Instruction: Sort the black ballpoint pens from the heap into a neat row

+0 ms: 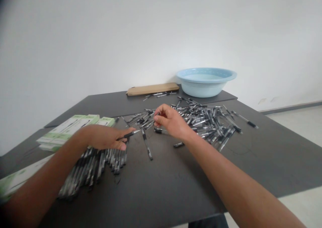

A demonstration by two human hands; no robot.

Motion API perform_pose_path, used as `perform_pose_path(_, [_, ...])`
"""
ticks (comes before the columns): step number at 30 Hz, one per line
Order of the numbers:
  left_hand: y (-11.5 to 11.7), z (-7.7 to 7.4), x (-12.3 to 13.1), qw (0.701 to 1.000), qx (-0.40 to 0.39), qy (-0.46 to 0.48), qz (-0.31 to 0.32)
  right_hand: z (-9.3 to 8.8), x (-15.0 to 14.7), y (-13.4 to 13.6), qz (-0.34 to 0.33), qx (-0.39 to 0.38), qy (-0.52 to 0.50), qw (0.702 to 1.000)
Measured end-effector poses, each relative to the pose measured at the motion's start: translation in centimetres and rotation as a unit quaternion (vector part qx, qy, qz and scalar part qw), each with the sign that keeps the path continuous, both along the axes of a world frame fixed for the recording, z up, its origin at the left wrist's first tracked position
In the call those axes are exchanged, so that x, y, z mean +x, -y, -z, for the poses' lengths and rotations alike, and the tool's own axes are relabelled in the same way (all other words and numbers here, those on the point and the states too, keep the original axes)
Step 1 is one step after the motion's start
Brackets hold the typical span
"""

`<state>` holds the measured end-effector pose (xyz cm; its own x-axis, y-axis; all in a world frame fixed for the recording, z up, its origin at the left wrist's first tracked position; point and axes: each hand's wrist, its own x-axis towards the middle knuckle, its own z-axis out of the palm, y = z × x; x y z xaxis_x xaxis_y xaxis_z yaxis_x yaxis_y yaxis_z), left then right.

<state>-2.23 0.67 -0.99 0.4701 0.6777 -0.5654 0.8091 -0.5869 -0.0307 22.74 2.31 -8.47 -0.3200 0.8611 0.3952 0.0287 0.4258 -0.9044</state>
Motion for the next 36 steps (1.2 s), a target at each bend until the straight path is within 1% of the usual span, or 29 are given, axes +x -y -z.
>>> perform_pose_path(1, [0.0, -0.1, 0.0, 1.000, -0.020, -0.002, -0.010, 0.2, -0.7, 0.5, -0.029, -0.020, -0.034, 0.999])
perform_pose_path(3, [0.0, -0.4, 0.1, 0.999, -0.046, -0.012, -0.025, 0.5, -1.8, 1.2, -0.052, -0.045, -0.076, 0.995])
perform_pose_path(7, [0.0, -0.5, 0.2, 0.999, -0.046, -0.016, -0.025, 0.8, -2.4, 1.6, -0.081, -0.066, -0.121, 0.987])
perform_pose_path(13, [-0.4, -0.1, 0.0, 0.999, -0.043, -0.018, -0.023, 0.5, -1.9, 2.1, -0.105, -0.083, -0.104, 0.986])
perform_pose_path(18, [-0.3, 0.0, 0.2, 0.998, -0.059, -0.014, -0.031, 0.6, -2.5, 2.6, -0.107, -0.071, -0.101, 0.987])
perform_pose_path(25, [-0.3, 0.3, -0.1, 0.998, -0.061, 0.013, -0.012, 0.7, -2.7, 2.9, -0.112, -0.064, -0.096, 0.987])
perform_pose_path(32, [-0.2, 0.0, 0.0, 0.999, -0.046, -0.015, -0.022, 0.4, -2.3, 2.9, -0.114, -0.065, -0.108, 0.985])
perform_pose_path(36, [-0.2, 0.1, 0.2, 0.998, -0.056, -0.014, -0.023, 0.6, -2.5, 3.2, -0.119, -0.051, -0.088, 0.988])
